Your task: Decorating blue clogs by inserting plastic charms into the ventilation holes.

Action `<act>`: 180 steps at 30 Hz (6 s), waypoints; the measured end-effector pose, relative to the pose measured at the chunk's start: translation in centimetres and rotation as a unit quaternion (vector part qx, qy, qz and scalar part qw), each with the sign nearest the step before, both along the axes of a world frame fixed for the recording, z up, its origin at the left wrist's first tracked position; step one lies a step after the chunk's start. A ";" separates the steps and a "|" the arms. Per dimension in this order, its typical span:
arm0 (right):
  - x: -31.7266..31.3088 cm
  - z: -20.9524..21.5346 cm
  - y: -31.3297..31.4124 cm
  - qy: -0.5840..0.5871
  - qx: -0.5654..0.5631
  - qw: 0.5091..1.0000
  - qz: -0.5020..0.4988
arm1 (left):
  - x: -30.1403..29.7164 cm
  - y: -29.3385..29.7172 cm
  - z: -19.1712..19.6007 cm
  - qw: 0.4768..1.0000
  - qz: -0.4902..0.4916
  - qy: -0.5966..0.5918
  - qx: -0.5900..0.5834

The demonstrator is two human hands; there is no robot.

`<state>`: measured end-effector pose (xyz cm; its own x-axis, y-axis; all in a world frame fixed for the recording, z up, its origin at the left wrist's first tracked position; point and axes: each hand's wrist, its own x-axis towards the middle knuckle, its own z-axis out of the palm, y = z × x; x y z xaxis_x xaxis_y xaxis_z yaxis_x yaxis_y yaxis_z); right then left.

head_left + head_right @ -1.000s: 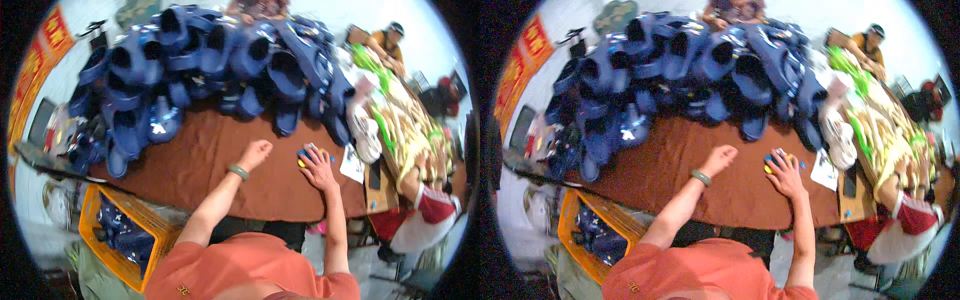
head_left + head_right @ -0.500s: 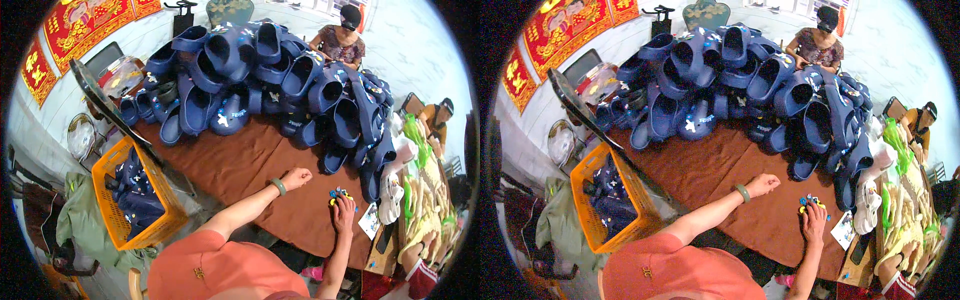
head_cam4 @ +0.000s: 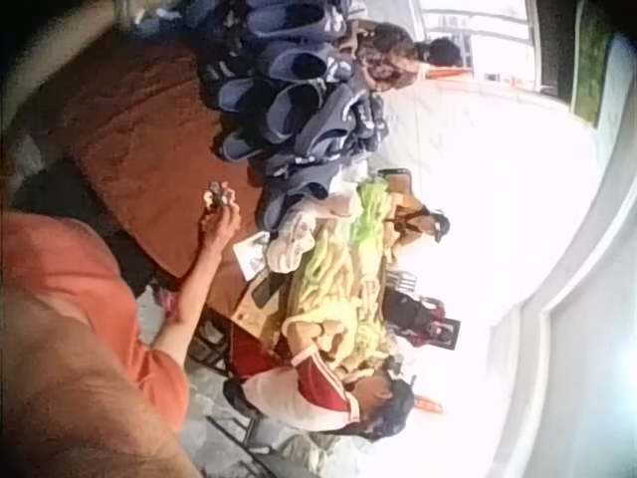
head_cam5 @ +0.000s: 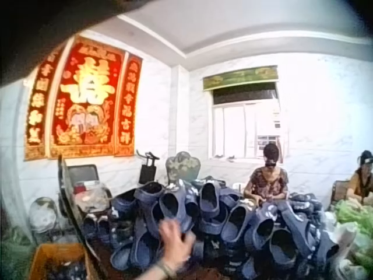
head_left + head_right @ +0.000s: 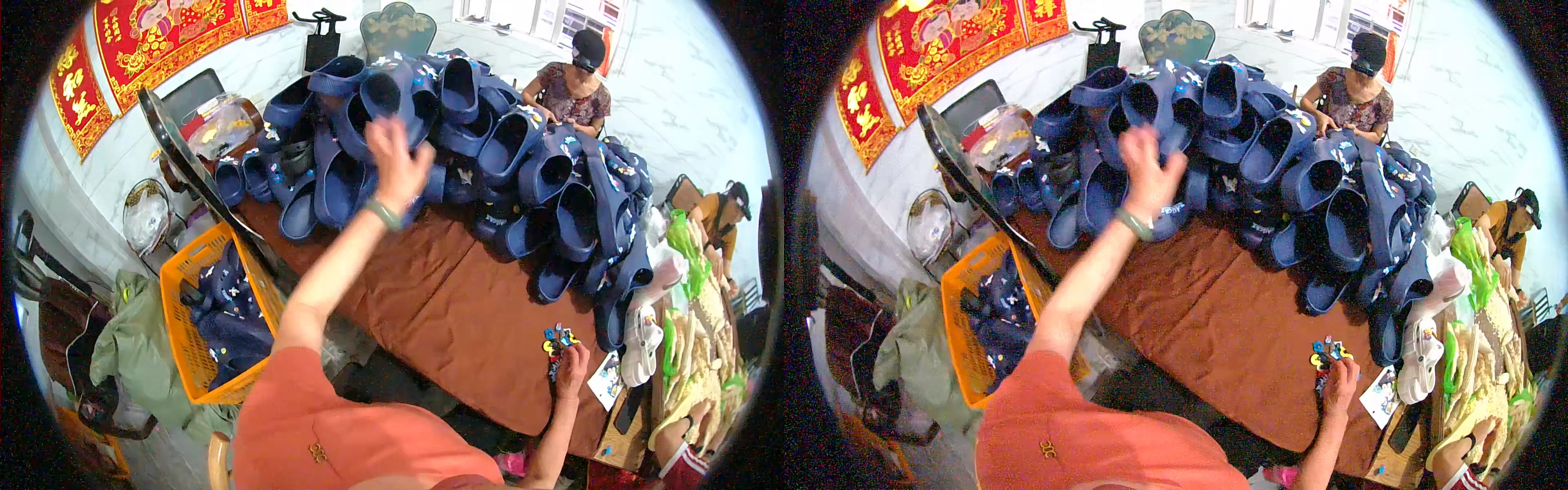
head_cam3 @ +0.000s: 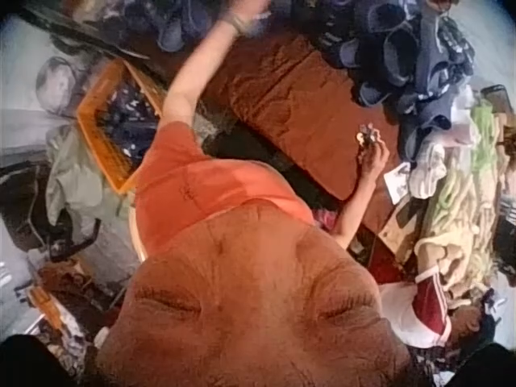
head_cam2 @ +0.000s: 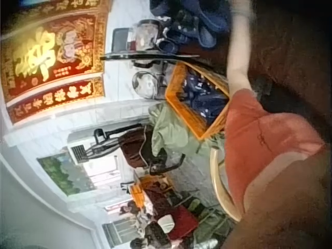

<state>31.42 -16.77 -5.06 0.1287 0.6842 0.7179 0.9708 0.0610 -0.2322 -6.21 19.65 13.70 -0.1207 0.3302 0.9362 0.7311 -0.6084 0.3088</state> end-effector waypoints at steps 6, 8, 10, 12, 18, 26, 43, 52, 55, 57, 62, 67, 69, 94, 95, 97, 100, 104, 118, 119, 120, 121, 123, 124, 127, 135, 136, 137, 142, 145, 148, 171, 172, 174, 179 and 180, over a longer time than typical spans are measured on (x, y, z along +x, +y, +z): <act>0.3 -0.1 0.4 -0.027 -0.032 0.999 0.009 | -11.3 10.5 9.1 0.973 0.118 -0.149 -0.134; 0.4 -0.3 0.4 -0.036 -0.038 0.999 0.006 | -12.2 12.2 10.1 0.968 0.098 -0.133 -0.187; 0.4 -0.2 0.9 -0.048 -0.044 0.998 0.012 | -15.2 15.5 9.3 0.961 0.059 -0.086 -0.257; 0.1 0.2 1.6 -0.057 -0.028 0.998 0.011 | -18.1 17.7 8.4 0.951 0.016 -0.116 -0.287; 0.3 -0.2 1.6 -0.063 -0.022 0.998 0.022 | -21.6 15.5 2.8 0.800 -0.360 -0.451 -0.163; 0.5 -0.7 -0.5 -0.066 -0.081 0.994 -0.040 | -15.1 -0.2 4.2 0.714 -0.459 -0.466 -0.250; 0.8 -0.7 0.8 -0.026 -0.076 0.996 -0.032 | -3.9 -19.6 -12.8 0.497 -0.445 -0.160 -0.727; 1.2 -0.3 0.5 -0.019 -0.070 0.997 -0.018 | -1.7 -17.7 -15.6 0.718 -0.367 0.010 -0.592; 1.2 -0.5 0.9 -0.021 -0.072 0.997 -0.016 | -1.9 -17.3 -16.5 0.746 -0.325 0.024 -0.581; 1.0 -0.3 1.0 -0.020 -0.073 0.997 -0.015 | -2.2 -17.2 -17.1 0.817 -0.351 0.061 -0.454; 1.1 -0.5 0.6 -0.011 -0.090 0.996 -0.018 | -3.5 -18.9 -16.1 0.811 -0.302 0.082 -0.494; 1.0 -0.5 0.9 -0.023 -0.077 0.996 -0.024 | -5.1 -18.9 -15.9 0.757 -0.289 0.094 -0.578; 0.8 -0.3 0.7 -0.012 -0.076 0.997 -0.021 | -5.8 -18.1 -16.7 0.669 -0.378 0.040 -0.639; 0.9 -0.8 0.8 -0.048 -0.095 0.994 -0.019 | -7.5 -23.7 -18.4 0.532 -0.487 -0.234 -0.651; 1.2 -0.9 0.6 -0.038 -0.102 0.994 -0.022 | -7.2 -23.9 -18.4 0.539 -0.489 -0.246 -0.641; 1.2 -0.7 0.7 -0.030 -0.109 0.993 -0.021 | -7.1 -24.0 -18.1 0.547 -0.489 -0.260 -0.627; 0.3 0.6 0.9 -0.055 -0.047 0.997 -0.030 | -7.3 -23.4 -17.4 0.551 -0.483 -0.215 -0.645; -6.2 5.5 2.4 0.031 -0.054 0.994 0.089 | -7.6 -21.8 -16.8 0.534 -0.457 -0.121 -0.701; -18.2 6.4 8.1 0.008 -0.184 0.951 0.250 | -7.1 -19.1 -14.7 0.392 -0.401 -0.137 -0.816; -18.3 6.2 8.0 0.025 -0.178 0.955 0.234 | -6.9 -19.1 -14.6 0.391 -0.400 -0.138 -0.818; -18.4 6.1 7.8 0.043 -0.171 0.960 0.215 | -6.7 -19.0 -14.3 0.372 -0.374 -0.158 -0.835; -18.5 6.0 7.8 0.045 -0.171 0.961 0.213 | -6.6 -19.0 -14.1 0.353 -0.348 -0.178 -0.850; -18.6 5.8 8.1 0.050 -0.146 0.968 0.196 | -7.1 -19.1 -15.2 0.334 -0.361 -0.210 -0.845; -18.7 5.9 8.1 0.052 -0.146 0.968 0.195 | -7.3 -19.1 -15.8 0.315 -0.375 -0.243 -0.837; -18.7 6.0 8.1 0.062 -0.149 0.968 0.193 | -7.4 -19.9 -16.7 0.286 -0.369 -0.316 -0.826; -18.6 6.2 7.9 0.054 -0.157 0.968 0.186 | -8.4 -21.0 -16.7 0.391 -0.435 -0.238 -0.776; -18.6 6.2 7.9 0.053 -0.158 0.968 0.186 | -8.6 -21.1 -16.6 0.441 -0.434 -0.167 -0.768; -18.6 6.2 7.9 0.054 -0.158 0.968 0.186 | -8.5 -21.1 -16.3 0.441 -0.435 -0.168 -0.767; -18.8 6.4 7.9 0.053 -0.160 0.967 0.193 | -8.3 -21.7 -14.9 0.759 -0.388 0.270 -0.448; -18.8 6.2 8.0 0.051 -0.157 0.968 0.191 | -8.3 -21.4 -15.0 0.780 -0.348 0.391 -0.344; -18.8 6.1 8.0 0.054 -0.146 0.970 0.187 | -8.5 -20.7 -16.1 0.795 -0.310 0.464 -0.236; -18.9 6.0 8.0 0.042 -0.145 0.974 0.167 | -7.0 -18.5 -16.7 0.631 -0.411 0.084 -0.653; -19.0 6.0 8.0 0.042 -0.145 0.974 0.167 | -7.0 -18.1 -16.7 0.583 -0.413 0.025 -0.699; -19.3 5.9 8.1 0.061 -0.148 0.975 0.156 | -7.1 -17.8 -17.0 0.531 -0.412 -0.034 -0.740; -19.3 6.0 8.2 0.061 -0.151 0.975 0.153 | -7.7 -17.7 -16.9 0.440 -0.486 -0.149 -0.741; -19.3 6.0 8.3 0.060 -0.150 0.974 0.157 | -7.7 -17.6 -16.7 0.440 -0.486 -0.149 -0.740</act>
<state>12.13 -8.47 0.98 -0.0493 0.8800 0.4725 0.8802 0.2618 -0.3958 -13.94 2.02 -3.03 0.7071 0.5820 -0.4017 0.1407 0.4409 0.8865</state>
